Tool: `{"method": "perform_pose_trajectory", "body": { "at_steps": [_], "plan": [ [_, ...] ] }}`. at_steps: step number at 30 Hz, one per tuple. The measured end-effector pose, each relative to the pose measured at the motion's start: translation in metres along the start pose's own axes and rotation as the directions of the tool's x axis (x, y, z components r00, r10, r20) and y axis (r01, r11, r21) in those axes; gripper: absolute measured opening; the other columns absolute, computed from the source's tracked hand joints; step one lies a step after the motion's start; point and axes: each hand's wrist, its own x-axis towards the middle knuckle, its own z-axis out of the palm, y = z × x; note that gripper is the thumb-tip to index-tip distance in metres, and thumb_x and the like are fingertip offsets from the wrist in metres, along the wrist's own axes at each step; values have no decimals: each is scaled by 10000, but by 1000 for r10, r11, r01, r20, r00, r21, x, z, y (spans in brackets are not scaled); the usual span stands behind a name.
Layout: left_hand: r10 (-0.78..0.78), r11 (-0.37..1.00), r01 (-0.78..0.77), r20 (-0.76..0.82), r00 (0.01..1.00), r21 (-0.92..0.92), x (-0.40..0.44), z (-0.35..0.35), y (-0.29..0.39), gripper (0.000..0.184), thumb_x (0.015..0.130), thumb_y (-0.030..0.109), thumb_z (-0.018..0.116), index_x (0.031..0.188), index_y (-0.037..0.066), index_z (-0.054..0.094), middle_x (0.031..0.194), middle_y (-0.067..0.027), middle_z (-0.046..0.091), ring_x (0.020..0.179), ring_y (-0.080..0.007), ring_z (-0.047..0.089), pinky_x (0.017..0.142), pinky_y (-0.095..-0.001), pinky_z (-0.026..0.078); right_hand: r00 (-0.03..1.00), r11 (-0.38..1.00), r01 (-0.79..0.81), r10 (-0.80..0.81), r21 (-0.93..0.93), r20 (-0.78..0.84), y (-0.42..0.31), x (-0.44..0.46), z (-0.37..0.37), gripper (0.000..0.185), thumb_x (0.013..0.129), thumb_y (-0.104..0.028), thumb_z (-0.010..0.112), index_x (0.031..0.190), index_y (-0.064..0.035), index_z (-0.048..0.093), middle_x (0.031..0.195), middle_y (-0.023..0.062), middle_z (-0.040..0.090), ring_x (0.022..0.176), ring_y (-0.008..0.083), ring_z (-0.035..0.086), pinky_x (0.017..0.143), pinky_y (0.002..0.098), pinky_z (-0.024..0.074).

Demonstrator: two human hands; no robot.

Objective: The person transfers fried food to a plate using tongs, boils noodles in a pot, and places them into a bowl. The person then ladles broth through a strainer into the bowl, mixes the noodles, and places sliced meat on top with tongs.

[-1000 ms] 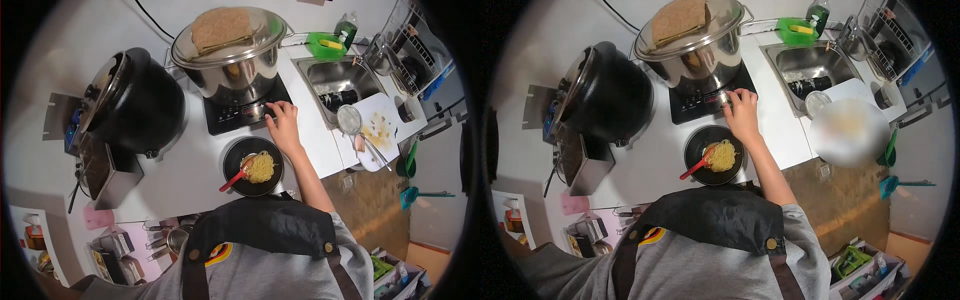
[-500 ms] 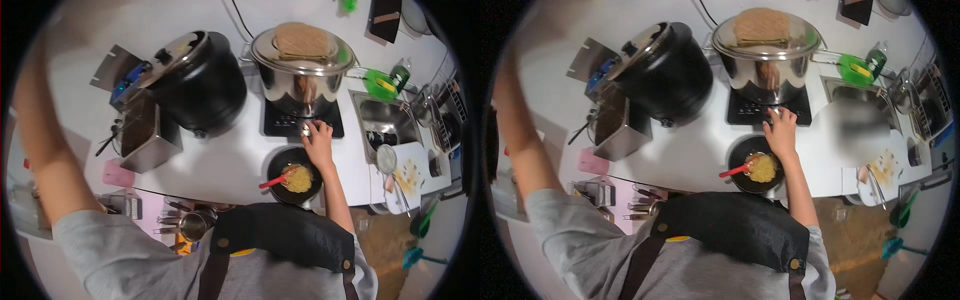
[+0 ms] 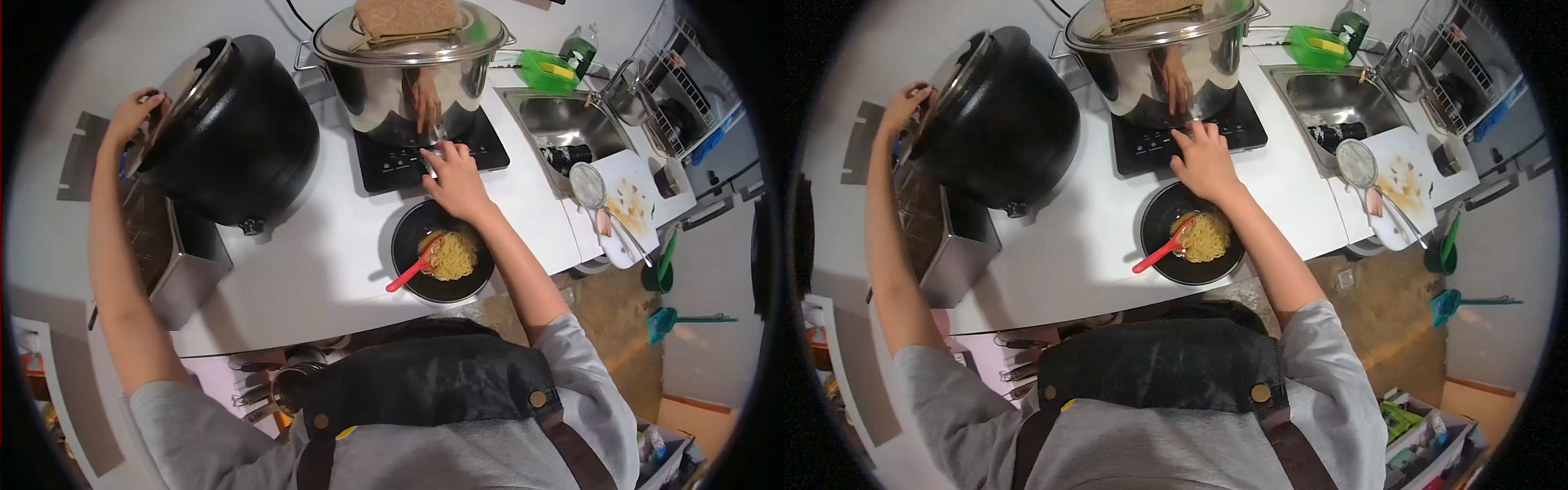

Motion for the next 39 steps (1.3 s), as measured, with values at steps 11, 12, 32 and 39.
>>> {"method": "perform_pose_trajectory", "body": {
  "at_steps": [11, 12, 32, 39],
  "plan": [
    [0, 1000, -4, -257, 966, -15, -186, -88, 68, 461, 832, 368, 644, 1139, 26, 612, 918, -40, 624, 856, -96, 545, 775, -207, 405, 992, 969, 121, -114, -217, 45, -6, 7, 12, 456, 826, -388, 534, 1173, -99, 597, 1140, 110, 496, 1055, 292, 433, 863, 421, 365],
    [-26, 1000, 29, -229, 973, 9, -214, -89, 93, 452, 830, 356, 651, 1130, 20, 615, 913, -32, 623, 842, -89, 542, 760, -202, 405, 992, 968, 120, -109, -220, 62, -6, 6, 11, 455, 827, -389, 534, 1171, -99, 600, 1136, 109, 496, 1053, 291, 435, 862, 419, 365],
    [-154, 985, 157, 41, 987, -68, -366, 201, 159, 371, 700, 211, 739, 1006, 21, 650, 880, -227, 607, 820, -379, 603, 748, -413, 487, 948, 944, -292, 307, 155, -88, 92, -135, -76, 339, 831, -194, 553, 1152, -97, 601, 1051, 177, 518, 1010, 343, 434, 929, 420, 349],
    [-43, 996, 32, -133, 990, -82, -359, 261, 129, 392, 762, 242, 681, 1091, 40, 618, 1045, -185, 622, 1006, -354, 563, 877, -422, 440, 960, 925, -249, 274, 288, -50, 91, -158, -76, 329, 846, -161, 557, 1167, -101, 598, 1061, 134, 551, 996, 254, 484, 871, 355, 375]
  ]
}}
